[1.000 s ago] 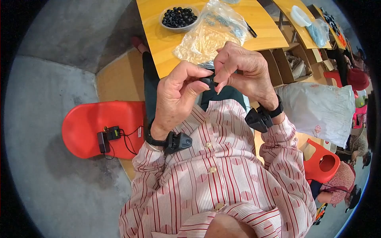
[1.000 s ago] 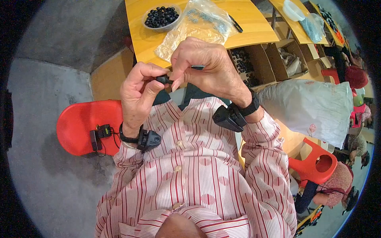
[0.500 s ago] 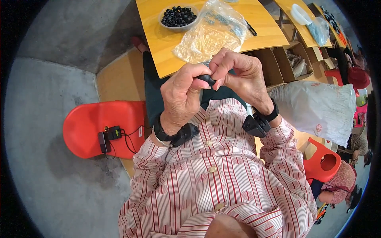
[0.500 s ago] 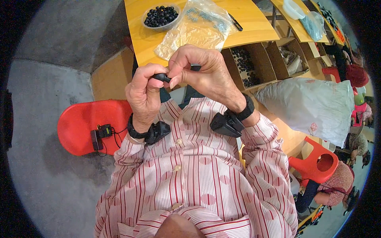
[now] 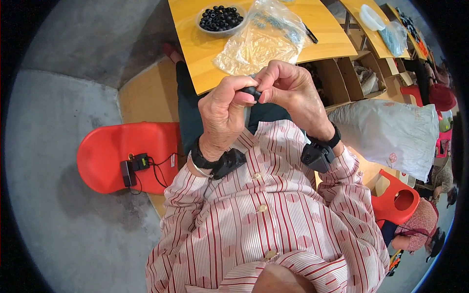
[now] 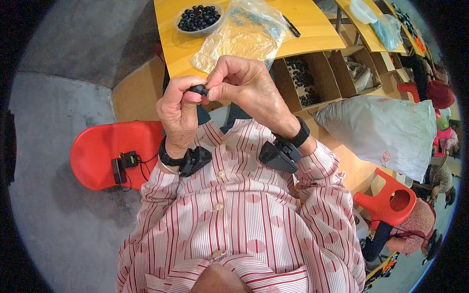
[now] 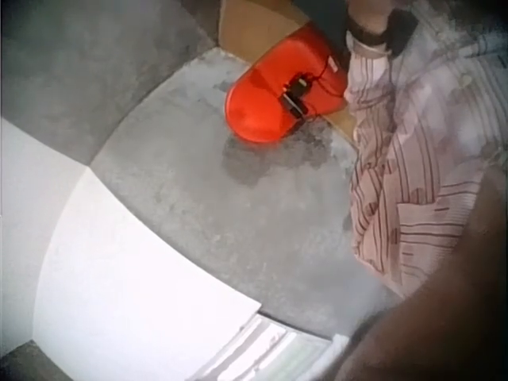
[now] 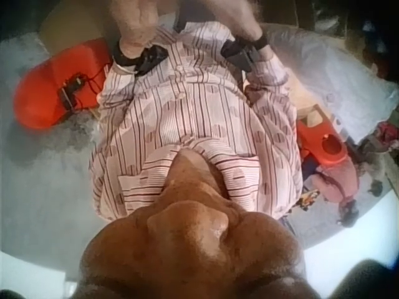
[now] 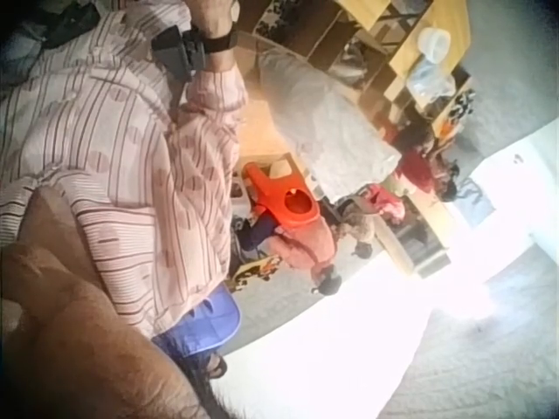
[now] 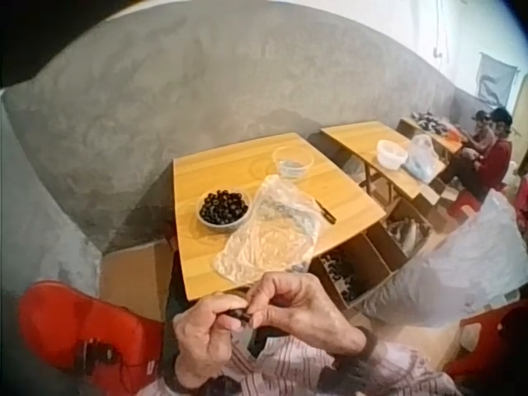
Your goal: The person assembles small components by inserting pieces into black plastic plugs by hand, trimming a plug with snips, and continuing to fit parts into additional plugs by hand.
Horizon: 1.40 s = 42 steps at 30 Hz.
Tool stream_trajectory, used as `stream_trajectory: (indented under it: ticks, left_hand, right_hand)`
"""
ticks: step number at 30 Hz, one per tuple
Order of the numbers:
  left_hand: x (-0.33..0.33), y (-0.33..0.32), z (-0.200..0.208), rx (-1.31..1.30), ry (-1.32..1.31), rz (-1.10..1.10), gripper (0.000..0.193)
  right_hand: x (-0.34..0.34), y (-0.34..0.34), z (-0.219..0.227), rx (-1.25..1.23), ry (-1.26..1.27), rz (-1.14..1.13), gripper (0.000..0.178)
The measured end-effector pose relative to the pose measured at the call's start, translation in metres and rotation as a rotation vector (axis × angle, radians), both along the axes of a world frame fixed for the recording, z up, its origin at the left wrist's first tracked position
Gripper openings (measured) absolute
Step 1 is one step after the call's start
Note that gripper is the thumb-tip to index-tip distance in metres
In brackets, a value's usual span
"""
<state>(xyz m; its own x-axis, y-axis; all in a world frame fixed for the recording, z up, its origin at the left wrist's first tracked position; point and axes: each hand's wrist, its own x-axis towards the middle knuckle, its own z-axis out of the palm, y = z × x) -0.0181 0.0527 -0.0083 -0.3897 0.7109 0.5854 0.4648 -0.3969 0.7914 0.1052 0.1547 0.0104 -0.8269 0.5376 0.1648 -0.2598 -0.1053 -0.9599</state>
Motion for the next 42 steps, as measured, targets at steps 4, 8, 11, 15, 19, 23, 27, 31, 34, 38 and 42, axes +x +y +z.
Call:
stream_trajectory:
  ticks: [4, 8, 11, 15, 19, 23, 27, 31, 34, 38, 42]
  left_hand:
    - [-0.001, 0.001, -0.002, -0.015, -0.051, -0.022, 0.011]
    - [-0.001, 0.000, -0.001, -0.013, -0.046, -0.020, 0.011]
    - [-0.005, 0.000, -0.002, 0.058, 0.030, -0.043, 0.011]
    - [-0.004, 0.000, -0.002, 0.037, -0.027, -0.115, 0.013]
    - [-0.003, 0.000, -0.006, 0.046, -0.053, -0.131, 0.013]
    - [-0.003, 0.000, -0.008, 0.046, -0.073, -0.138, 0.015]
    - [-0.005, -0.001, -0.008, 0.019, -0.059, -0.161, 0.016]
    - [-0.005, 0.000, -0.008, -0.026, -0.089, -0.176, 0.016]
    - [-0.006, 0.000, -0.010, -0.034, -0.110, -0.180, 0.016]
    - [-0.008, -0.001, -0.012, -0.026, -0.132, -0.194, 0.017]
    - [-0.010, -0.004, -0.015, -0.076, -0.235, -0.219, 0.020]
  right_hand:
    - [0.000, -0.001, 0.001, -0.112, -0.017, 0.027, 0.009]
    - [0.001, 0.000, -0.003, -0.080, -0.005, 0.032, 0.011]
    - [0.002, -0.003, -0.001, -0.072, -0.094, 0.025, 0.019]
    - [0.001, -0.006, 0.000, -0.043, -0.073, 0.028, 0.035]
    - [0.000, -0.010, 0.001, -0.019, -0.064, 0.055, 0.044]
    - [0.000, -0.010, -0.004, -0.009, -0.022, 0.070, 0.041]
    - [0.000, -0.011, -0.006, 0.009, -0.006, 0.039, 0.027]
    - [-0.002, -0.010, -0.010, -0.003, 0.032, 0.040, 0.025]
    - [-0.002, -0.011, -0.015, -0.094, 0.031, 0.051, 0.032]
    - [-0.006, -0.011, -0.015, -0.049, 0.035, 0.082, 0.031]
    - [-0.010, -0.014, -0.010, -0.076, -0.016, 0.046, 0.024]
